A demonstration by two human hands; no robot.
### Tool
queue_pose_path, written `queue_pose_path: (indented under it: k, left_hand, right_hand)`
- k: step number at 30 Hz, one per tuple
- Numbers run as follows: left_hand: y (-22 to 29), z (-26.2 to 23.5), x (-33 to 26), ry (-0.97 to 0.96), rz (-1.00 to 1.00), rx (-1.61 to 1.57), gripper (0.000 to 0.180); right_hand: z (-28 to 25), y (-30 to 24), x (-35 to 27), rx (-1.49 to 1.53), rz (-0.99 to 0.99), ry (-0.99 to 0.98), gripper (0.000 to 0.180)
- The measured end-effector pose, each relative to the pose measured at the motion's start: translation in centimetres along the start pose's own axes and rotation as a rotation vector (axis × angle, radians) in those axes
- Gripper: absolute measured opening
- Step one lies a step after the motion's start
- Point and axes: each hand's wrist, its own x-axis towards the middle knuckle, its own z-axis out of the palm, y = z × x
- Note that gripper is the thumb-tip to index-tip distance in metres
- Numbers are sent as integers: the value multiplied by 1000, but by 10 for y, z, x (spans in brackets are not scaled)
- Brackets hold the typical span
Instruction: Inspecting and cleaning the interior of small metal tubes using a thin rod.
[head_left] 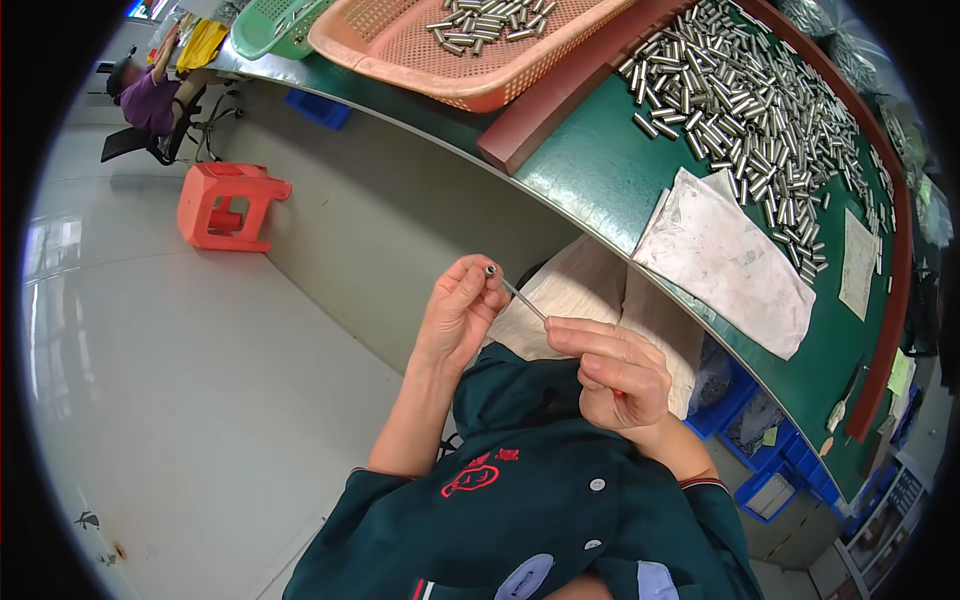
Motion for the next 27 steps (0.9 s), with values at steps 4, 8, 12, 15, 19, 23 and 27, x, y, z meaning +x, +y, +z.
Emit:
queue_pose_path:
  k: [4,8,12,15,19,23,27]
  left_hand:
    - [0,1,0,21,-7,6,17]
    - [1,-3,-1,-1,-21,-42,17]
    - [1,2,-2,21,-8,-42,17]
    - [2,5,-1,63,45,32,18]
    - [2,6,0,57,29,-101,12]
    - [1,9,0,61,22,-188,14]
    - [-2,15,-3,80,22,-116,14]
  right_hand:
    - [1,1,-1,-21,-11,-3,23]
    - [-1,0,-1,-85,-90,-71,26]
    - [-1,-1,-1,-151,-110,-115,29]
    - [1,4,-3,-145,-85,-54,31]
    - [0,6,0,-124,-42,-36,34]
    - [-3,6,2,-138,-59,-124,34]
    - [-2,3,-2,-118,-52,-36,23]
